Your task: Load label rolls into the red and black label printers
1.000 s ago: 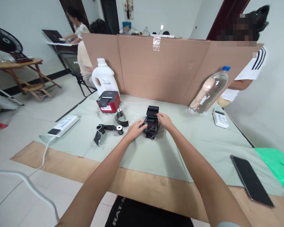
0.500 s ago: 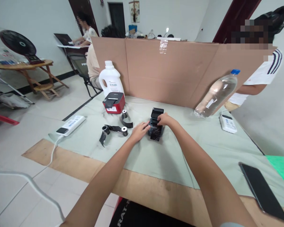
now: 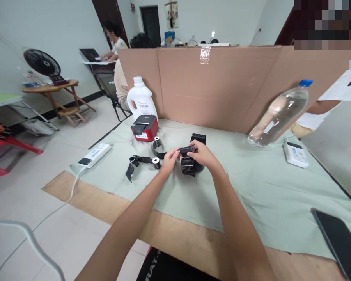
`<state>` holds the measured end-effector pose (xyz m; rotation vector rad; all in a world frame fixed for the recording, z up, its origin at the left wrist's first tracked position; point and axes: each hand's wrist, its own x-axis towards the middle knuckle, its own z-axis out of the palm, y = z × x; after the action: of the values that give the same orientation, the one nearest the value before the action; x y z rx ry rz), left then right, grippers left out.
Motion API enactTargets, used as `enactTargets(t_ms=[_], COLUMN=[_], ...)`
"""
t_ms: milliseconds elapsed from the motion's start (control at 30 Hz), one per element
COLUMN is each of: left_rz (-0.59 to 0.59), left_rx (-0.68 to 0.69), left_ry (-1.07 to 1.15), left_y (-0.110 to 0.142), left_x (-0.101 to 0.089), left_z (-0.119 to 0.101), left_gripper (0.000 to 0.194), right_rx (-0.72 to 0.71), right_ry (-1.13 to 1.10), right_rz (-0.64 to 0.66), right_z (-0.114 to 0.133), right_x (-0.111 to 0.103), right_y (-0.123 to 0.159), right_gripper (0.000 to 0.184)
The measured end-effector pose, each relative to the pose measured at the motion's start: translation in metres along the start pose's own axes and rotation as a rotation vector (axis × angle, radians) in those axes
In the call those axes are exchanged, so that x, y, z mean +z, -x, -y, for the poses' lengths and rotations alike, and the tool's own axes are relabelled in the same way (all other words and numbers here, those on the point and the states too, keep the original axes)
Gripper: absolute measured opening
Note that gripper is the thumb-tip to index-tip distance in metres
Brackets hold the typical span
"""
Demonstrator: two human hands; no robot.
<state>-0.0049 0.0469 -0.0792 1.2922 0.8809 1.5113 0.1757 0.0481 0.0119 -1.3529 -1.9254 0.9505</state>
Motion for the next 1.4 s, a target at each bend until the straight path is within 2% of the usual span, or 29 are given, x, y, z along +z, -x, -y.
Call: enactTargets(t_ms=[133,367,500,633,867,1067,1400], left_rz=[-0.035,0.020,0.042,0.056,0.076,0.056,0.013], left_rx=[-0.064,-0.123,-0.100,-0.053,-0.088,-0.118,-0.149], left_ry=[0.032,0.075,0.099,0.056,0.052,0.045,0.069], left_y=[-0.001,0.003,0.003,0.002,0.003,0.005,0.005], left_x=[0.000,-0.003,-0.002,-0.002,-0.004,-0.002,0.002], left_z=[0.002,0.000,0.002,0.005,0.005,0.000,-0.009], left_gripper=[0.056,0.053,0.058,0.055,0.052,0.050,0.054], right_rx=[-0.017,0.005,0.040,0.051,0.077,-0.009,-0.100], right_ry=[-0.063,-0.221,-0.241,-0.184,-0.252,-0.220,-0.126], right_rz=[0.006,0.070,0.045,0.081,0.114,0.170,0.145], right_z=[-0.009,-0.010,-0.010,-0.011,-0.012,-0.012,-0.024], right_x=[0.010,0.005,0.009,0.009,0.001,0.003,0.011], right_y=[0.001,0.004,0.001,-0.001,0.000,0.001,-0.004], right_gripper=[0.030,0.035,0.034,0.035,0.036,0.029,0.030])
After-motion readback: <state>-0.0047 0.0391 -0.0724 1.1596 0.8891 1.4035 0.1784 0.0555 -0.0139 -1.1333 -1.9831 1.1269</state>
